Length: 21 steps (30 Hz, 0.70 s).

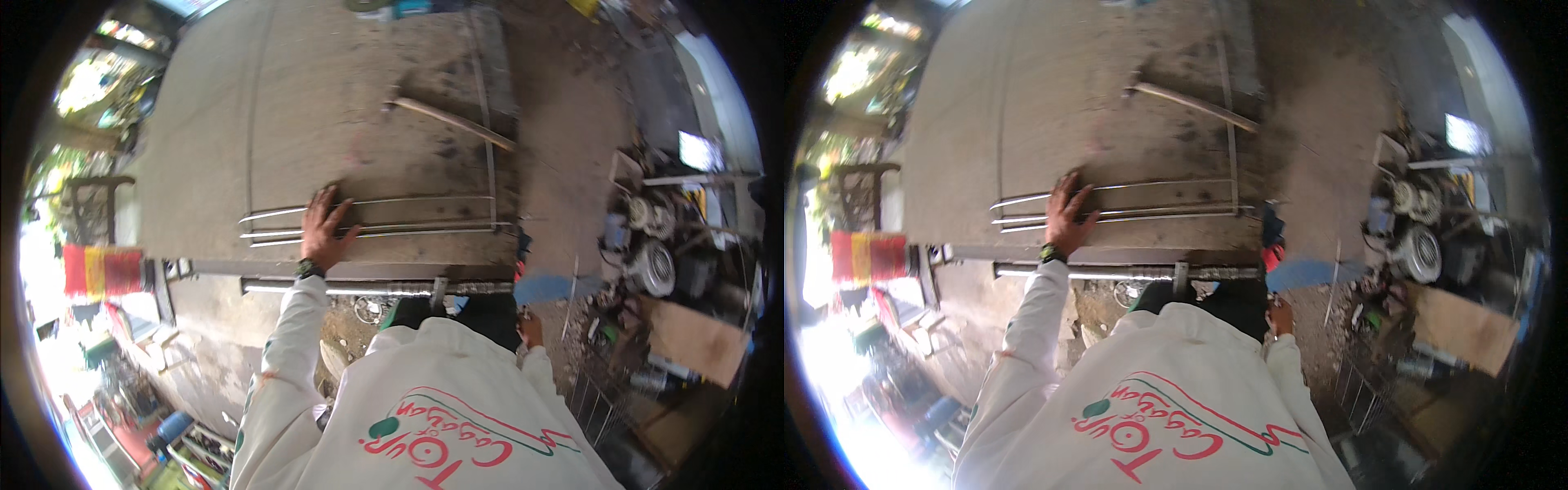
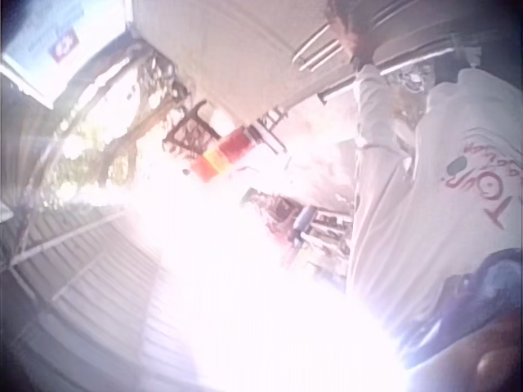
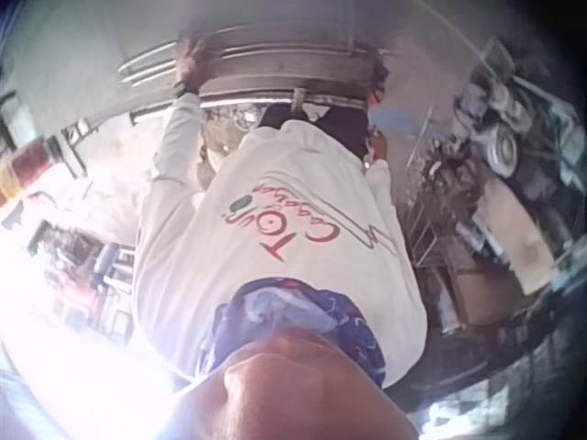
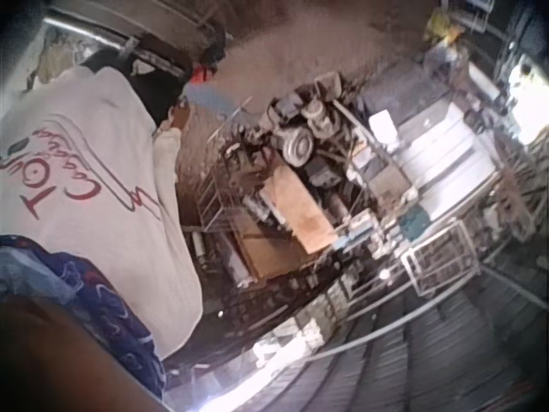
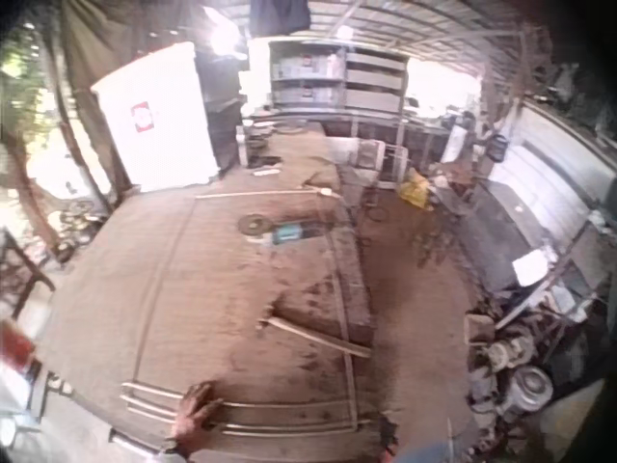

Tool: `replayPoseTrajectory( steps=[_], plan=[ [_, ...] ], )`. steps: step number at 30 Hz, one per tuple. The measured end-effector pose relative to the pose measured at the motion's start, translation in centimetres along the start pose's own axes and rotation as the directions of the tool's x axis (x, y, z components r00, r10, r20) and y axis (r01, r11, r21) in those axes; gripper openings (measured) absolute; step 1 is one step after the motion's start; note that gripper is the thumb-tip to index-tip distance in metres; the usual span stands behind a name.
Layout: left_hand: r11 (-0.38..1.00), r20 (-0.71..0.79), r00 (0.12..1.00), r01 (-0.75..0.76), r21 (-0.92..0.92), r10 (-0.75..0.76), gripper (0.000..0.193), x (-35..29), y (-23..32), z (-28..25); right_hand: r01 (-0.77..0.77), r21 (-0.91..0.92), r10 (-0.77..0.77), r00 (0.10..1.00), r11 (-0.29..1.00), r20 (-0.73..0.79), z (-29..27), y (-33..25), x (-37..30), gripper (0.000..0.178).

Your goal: The person bends thin metal rods into rectangular shapes using a hammer and an anvil. They repeatedly position the rods, strike them to form corners, and adjust the pieces on the workbench.

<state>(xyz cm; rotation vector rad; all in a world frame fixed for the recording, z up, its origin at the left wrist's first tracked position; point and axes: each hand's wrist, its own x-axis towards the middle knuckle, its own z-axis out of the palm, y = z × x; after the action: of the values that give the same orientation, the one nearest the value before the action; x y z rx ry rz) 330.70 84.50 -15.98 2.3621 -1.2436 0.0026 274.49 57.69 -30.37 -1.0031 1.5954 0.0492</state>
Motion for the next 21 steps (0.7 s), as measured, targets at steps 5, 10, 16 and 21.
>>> replayPoseTrajectory(
  steps=[5,10,16,21],
  plan=[
    [1.000,0.038,0.999,0.009,0.019,-0.010,0.062,0.5,0.4,-0.1,0.051,-0.134,-0.050,0.999,0.990,0.008,0.4,-0.6,0.4,0.014],
    [0.999,0.028,0.999,0.030,0.021,-0.030,0.062,0.0,0.1,-0.2,0.064,-0.131,-0.057,0.997,0.989,0.052,0.4,-1.8,0.4,0.010],
    [0.998,0.044,0.998,0.045,0.042,-0.047,0.061,0.0,0.3,-0.4,0.083,-0.126,-0.075,0.995,0.988,0.069,0.5,-2.9,-0.8,0.010],
    [1.000,0.011,1.000,0.020,-0.004,-0.020,0.061,0.4,0.3,-0.4,0.066,-0.067,-0.066,0.998,0.996,0.000,0.6,-2.3,-0.9,0.011]
  ],
)
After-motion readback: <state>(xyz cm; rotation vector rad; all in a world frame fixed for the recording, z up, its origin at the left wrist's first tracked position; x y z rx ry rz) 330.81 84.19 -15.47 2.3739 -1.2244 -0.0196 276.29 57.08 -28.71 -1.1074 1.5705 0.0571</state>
